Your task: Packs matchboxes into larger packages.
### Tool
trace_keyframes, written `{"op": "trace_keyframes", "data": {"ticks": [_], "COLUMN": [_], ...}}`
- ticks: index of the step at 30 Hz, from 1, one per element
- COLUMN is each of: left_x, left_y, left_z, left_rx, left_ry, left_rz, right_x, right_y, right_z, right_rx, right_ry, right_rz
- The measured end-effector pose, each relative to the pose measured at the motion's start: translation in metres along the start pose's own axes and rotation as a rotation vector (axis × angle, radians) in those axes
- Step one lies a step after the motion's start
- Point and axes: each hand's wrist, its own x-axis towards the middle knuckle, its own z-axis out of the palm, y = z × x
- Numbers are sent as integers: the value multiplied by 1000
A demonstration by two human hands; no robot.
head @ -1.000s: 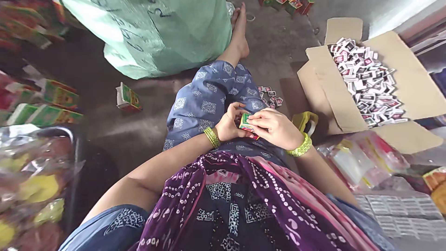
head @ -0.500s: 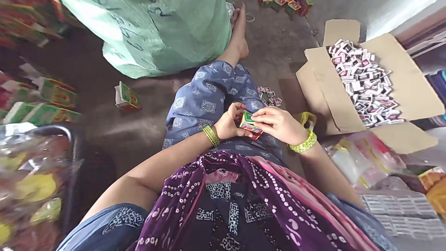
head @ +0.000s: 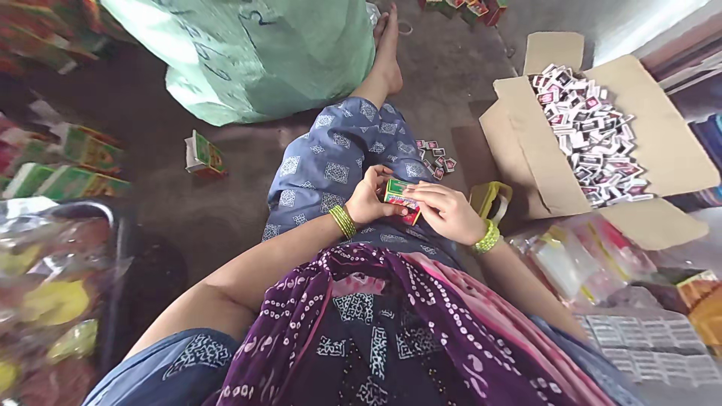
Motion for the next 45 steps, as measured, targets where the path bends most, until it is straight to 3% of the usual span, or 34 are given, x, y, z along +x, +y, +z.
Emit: {"op": "trace_keyframes", "data": {"ticks": [4, 8, 11, 13, 17, 20, 23, 26, 32, 39, 45], "left_x": [-1, 0, 2, 0, -4, -4, -3, -4, -6, -5, -5], "left_y": [-2, -3, 2, 4, 8, 9, 10, 10, 9, 7, 4], "left_z": [1, 1, -4, -7, -9, -5, -4, -5, -6, -6, -7], "left_rx": [9, 202, 254, 259, 285, 298, 300, 289, 298, 277, 259], "left_ry": [20, -51, -87, -67, -17, -17, -27, -16, -14, -10, -13], "left_rz": [29, 238, 345, 355, 331, 343, 347, 334, 302, 310, 305], "right_x": [-14, -28, -39, -56, -113, -156, -187, -202, -199, -205, -213], "right_y": [3, 1, 1, 9, 39, 55, 71, 82, 83, 79, 48], "right_z": [11, 28, 23, 6, -52, -84, -86, -72, -60, -65, -65], "right_rx": [94, 63, 203, 190, -96, -211, -167, -73, 29, 337, 272], "right_ry": [51, 194, 278, 335, 346, 240, 91, 48, 305, 589, 357], "right_rz": [169, 203, 290, 461, 949, 1337, 1501, 1519, 1525, 1579, 1696]}}
